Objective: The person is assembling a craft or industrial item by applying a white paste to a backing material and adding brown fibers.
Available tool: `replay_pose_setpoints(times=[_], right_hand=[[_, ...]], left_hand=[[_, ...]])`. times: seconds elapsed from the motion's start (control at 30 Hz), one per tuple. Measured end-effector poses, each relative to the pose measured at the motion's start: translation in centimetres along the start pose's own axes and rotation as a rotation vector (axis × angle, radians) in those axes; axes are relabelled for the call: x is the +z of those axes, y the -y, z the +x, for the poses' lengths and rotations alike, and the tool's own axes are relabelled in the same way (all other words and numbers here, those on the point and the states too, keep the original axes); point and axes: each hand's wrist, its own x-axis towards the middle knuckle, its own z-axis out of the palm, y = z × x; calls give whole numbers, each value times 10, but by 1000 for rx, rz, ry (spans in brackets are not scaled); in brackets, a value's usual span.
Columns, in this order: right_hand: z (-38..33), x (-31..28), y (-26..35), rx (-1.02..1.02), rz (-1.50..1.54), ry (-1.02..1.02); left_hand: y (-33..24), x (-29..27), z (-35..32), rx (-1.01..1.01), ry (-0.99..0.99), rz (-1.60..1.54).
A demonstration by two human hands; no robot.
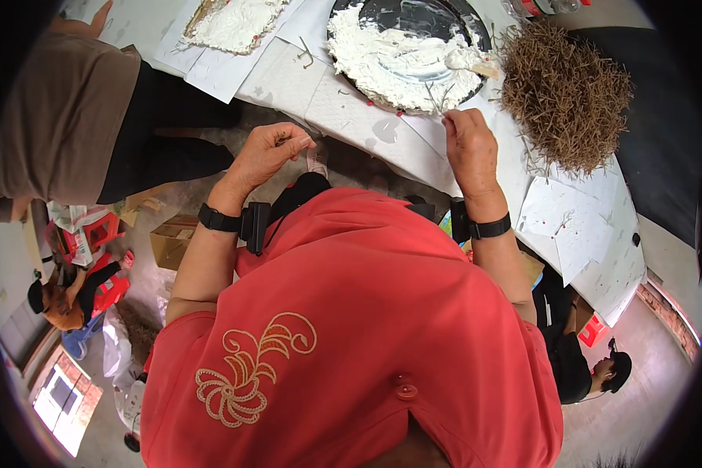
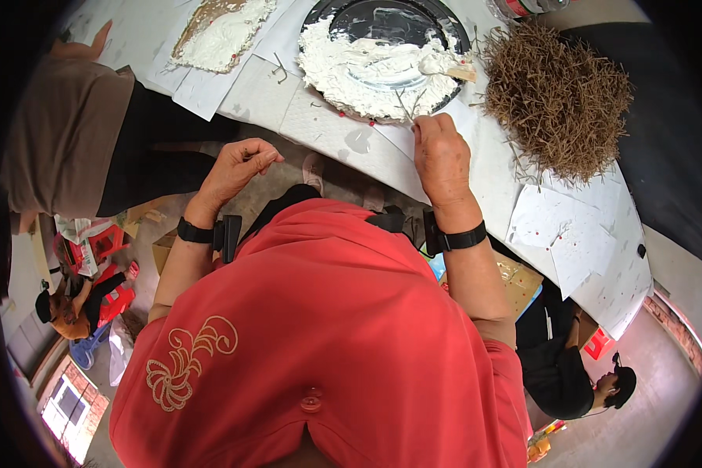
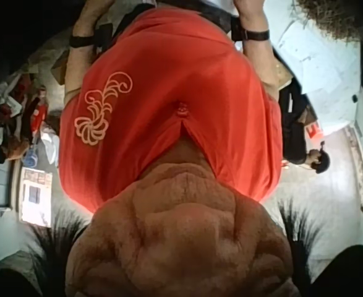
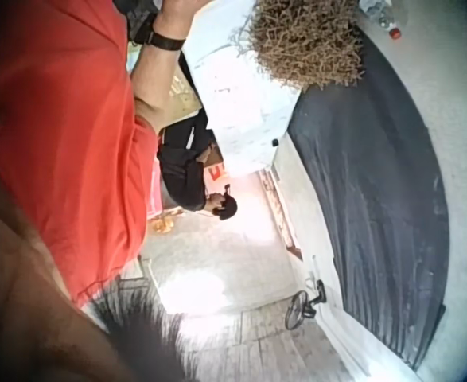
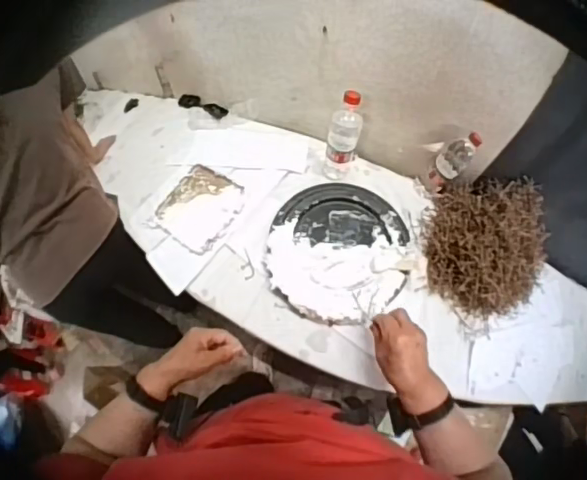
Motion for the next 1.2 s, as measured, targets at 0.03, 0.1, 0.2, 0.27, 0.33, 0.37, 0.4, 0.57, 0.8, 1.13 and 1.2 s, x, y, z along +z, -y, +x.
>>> replay_pose_setpoints(times=[0.03, 0.1, 0.2, 0.27, 0.33, 0.37, 0.4, 0.57, 0.8, 1.13, 1.2], right_hand=[[-1, 1, -1, 2, 0, -2], [-4, 3, -3, 21, -13, 12], [-1, -2, -2, 38, -2, -5], [4, -9, 1, 54, 30, -51], [8, -17, 3, 67, 70, -80], [10, -20, 4, 78, 111, -108], [10, -21, 4, 89, 152, -136], [8, -18, 3, -36, 107, -264], [-6, 1, 4, -85, -157, -4], [-1, -2, 7, -93, -212, 53], [1, -7, 8, -94, -167, -25]], left_hand=[[-2, 1, 0, 1, 1, -9], [-3, 1, 1, 1, 1, -17], [-2, 1, 1, 7, 1, -12], [-1, 0, 1, 9, -4, -6], [0, -1, 0, 14, -15, 5], [1, -1, -1, 14, -15, 6], [0, -2, -2, 17, -27, 4], [-3, -3, -3, 25, -58, -4], [-4, -2, -5, 23, -64, -1], [-1, -1, -7, 18, -58, -27], [-1, -2, -8, 20, -62, -25]])
